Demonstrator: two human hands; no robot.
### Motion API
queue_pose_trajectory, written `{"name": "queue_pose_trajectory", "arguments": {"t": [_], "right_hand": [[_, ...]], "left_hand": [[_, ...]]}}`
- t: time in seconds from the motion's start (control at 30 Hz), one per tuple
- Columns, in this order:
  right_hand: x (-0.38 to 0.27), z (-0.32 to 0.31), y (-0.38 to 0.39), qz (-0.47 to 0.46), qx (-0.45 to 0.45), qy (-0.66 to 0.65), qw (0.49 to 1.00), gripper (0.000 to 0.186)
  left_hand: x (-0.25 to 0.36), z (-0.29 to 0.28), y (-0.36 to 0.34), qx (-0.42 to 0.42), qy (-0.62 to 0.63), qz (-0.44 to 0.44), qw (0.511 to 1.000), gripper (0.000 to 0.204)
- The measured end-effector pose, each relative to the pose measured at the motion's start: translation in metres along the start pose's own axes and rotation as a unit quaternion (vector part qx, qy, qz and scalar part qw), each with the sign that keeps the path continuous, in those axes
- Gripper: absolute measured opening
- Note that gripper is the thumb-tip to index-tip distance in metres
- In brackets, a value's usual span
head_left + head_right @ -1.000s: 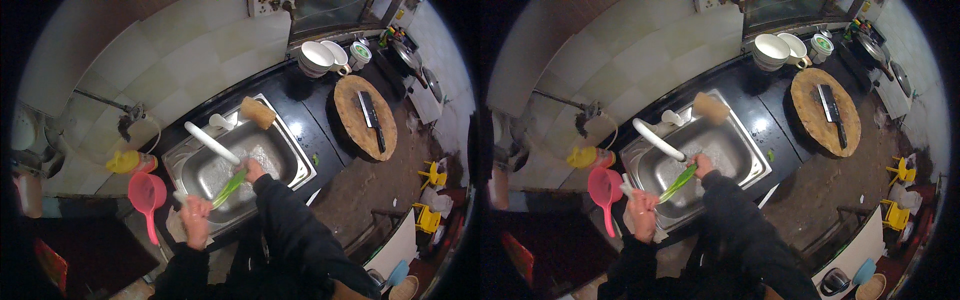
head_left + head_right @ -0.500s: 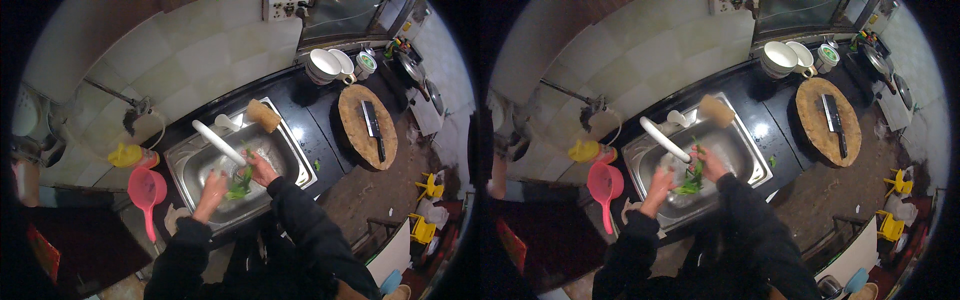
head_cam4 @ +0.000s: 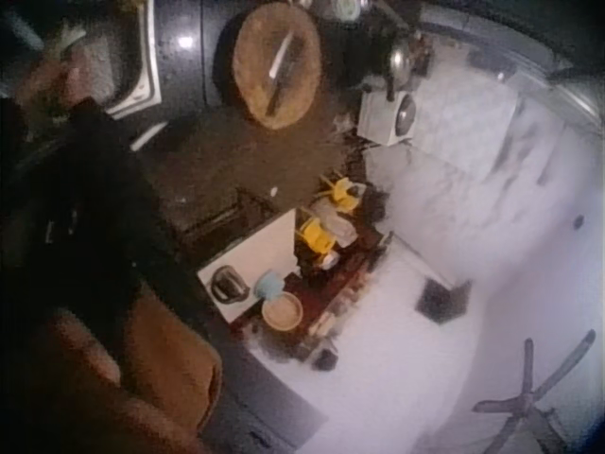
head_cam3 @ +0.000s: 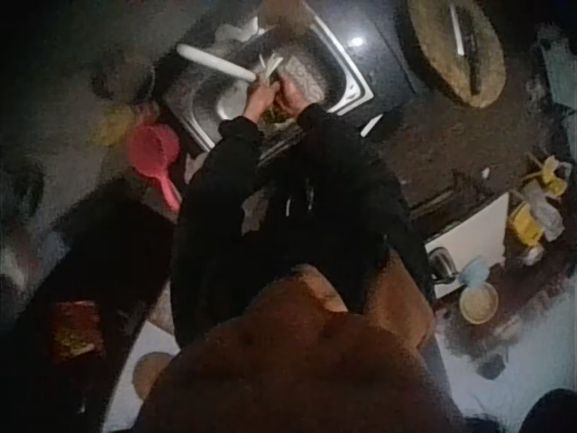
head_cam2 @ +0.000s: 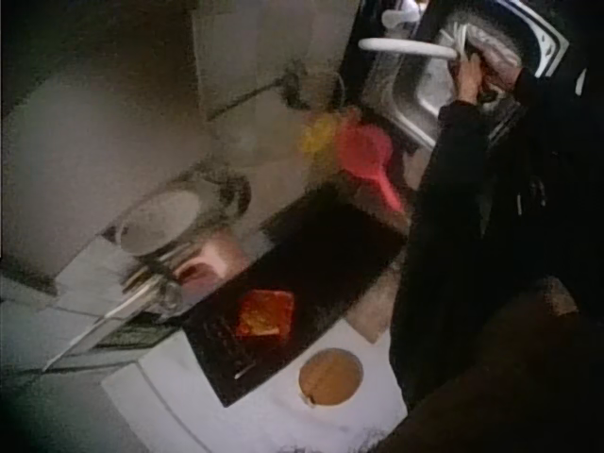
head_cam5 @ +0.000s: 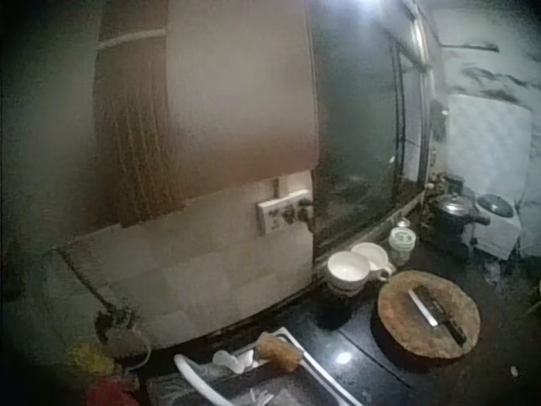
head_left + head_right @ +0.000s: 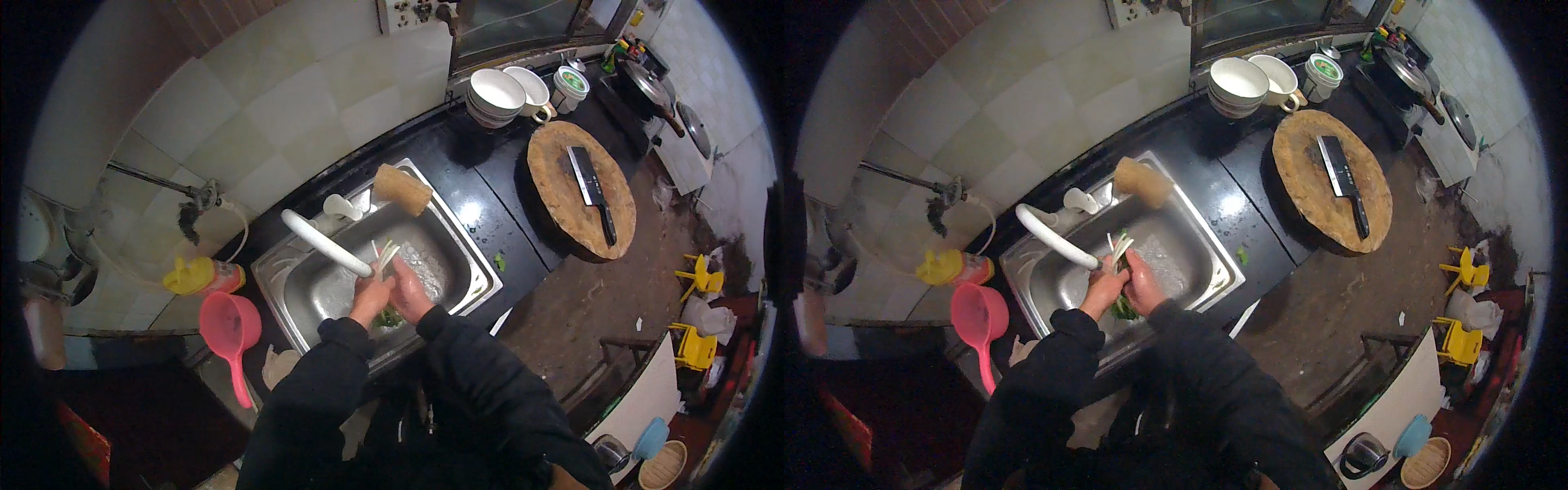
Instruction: The person sits on the floor sorting green onions and other vegetables from a basket, then moves to a kitchen sink to wash them. The person chops the green onions on a wooden cutting board with a knife, transfers the chopped pieces into a bowl, adds a spoonful of white powder, and rinses the bowl under running water.
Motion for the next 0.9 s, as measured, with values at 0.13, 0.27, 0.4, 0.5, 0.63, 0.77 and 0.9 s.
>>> {"name": "queue_pose_trajectory", "arguments": {"t": [0.13, 0.27, 0.4, 0.5, 0.63, 0.77, 0.9], "right_hand": [[0.019, 0.016, -0.018, -0.072, 0.012, 0.294, 0.953, 0.044], [0.016, 0.019, -0.037, -0.046, 0.03, 0.515, 0.855, 0.036], [-0.018, 0.023, -0.035, -0.118, 0.114, 0.489, 0.857, 0.025], [-0.044, 0.033, -0.026, -0.194, 0.144, 0.503, 0.83, 0.025], [-0.049, 0.047, -0.022, -0.057, 0.003, 0.339, 0.939, 0.03], [-0.044, 0.055, -0.025, -0.038, -0.088, 0.396, 0.913, 0.034], [-0.047, 0.051, -0.029, 0.029, -0.089, 0.483, 0.871, 0.029]], "left_hand": [[-0.026, -0.007, -0.008, 0.053, 0.04, 0.088, 0.994, 0.046], [-0.025, -0.007, -0.002, 0.027, 0.169, 0.112, 0.979, 0.046], [0.007, -0.003, 0.009, -0.052, -0.029, 0.053, 0.997, 0.058], [0.03, -0.003, 0.011, 0.049, -0.01, 0.255, 0.966, 0.065], [0.023, -0.01, 0.008, 0.027, 0.084, 0.129, 0.988, 0.051], [0.001, -0.021, 0.017, 0.093, 0.129, 0.113, 0.981, 0.035], [-0.009, -0.023, 0.02, 0.059, 0.089, 0.141, 0.984, 0.043]]}}
Point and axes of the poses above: each hand's wrist, its own y-axis away from the middle knuckle, its own z-axis out of the palm, x = y × z, the point moved 1 cm from there along -y, towards the middle knuckle, and after that the axes turned 10 degrees about -x, right-handed, at the moved point
